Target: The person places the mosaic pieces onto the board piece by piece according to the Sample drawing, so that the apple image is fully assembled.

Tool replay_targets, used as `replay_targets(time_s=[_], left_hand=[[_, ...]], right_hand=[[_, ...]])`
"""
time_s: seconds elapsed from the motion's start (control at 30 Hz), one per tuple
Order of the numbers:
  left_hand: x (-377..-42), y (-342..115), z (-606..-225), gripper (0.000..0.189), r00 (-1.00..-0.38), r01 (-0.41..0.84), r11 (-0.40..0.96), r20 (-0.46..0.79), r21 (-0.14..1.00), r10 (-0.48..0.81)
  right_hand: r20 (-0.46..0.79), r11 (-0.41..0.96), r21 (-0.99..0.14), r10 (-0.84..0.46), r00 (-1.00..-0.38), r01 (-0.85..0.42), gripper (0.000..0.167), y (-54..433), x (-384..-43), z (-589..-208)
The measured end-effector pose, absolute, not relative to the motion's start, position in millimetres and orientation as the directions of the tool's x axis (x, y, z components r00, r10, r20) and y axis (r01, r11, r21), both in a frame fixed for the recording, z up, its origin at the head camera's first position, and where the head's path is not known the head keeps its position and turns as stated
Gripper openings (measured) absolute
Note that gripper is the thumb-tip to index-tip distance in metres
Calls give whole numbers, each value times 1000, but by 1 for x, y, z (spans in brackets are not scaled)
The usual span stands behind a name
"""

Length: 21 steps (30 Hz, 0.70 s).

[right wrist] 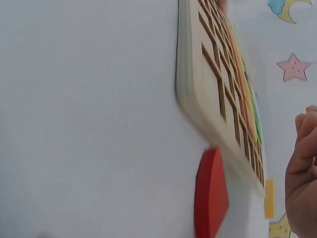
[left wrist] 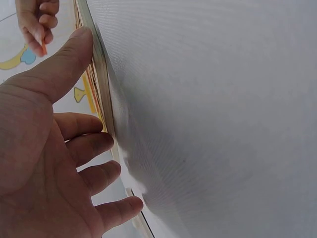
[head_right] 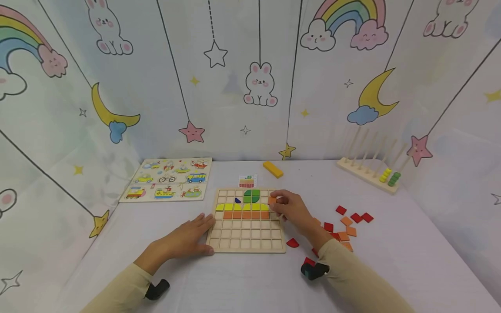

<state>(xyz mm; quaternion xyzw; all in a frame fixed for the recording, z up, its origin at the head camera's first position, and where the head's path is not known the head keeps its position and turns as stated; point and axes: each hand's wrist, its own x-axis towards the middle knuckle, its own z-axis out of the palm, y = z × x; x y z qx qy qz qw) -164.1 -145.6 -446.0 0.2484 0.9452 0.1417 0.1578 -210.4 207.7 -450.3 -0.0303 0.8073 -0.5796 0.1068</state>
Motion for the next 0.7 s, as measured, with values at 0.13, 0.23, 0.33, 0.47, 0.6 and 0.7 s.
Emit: replay_targets(time_s=[0.13,0.23,0.33,0.47,0.6,0.7], left_hand=[[-164,-146,-445,89,-828,424,839,-231,341,512],[-164,-146,-445,89,-830,419,844,-235,335,505],[-164,-148,-445,90,-828,420,842,-237,339,509],[-166,-147,-446,91,-821,426,836,-241,345,518],[-167,-146,-448,92,-823,430,837,-234,338,518],[-167,-147,-448,92,-821,436,833,-228,342,523]], right_hand=[[-122,308,-949,-174,-977,64,49,182,-215,-448],[-112,311,-949,-196,-974,47,47,160,-219,-448],[-102,360,-933,-211,-972,20,39,135,-223,-449],[-116,479,-878,-214,-970,0,32,104,-224,-450],[-129,581,-813,-219,-967,-23,29,77,-222,-455],[-94,641,-763,-240,-966,-85,26,64,-222,-461]])
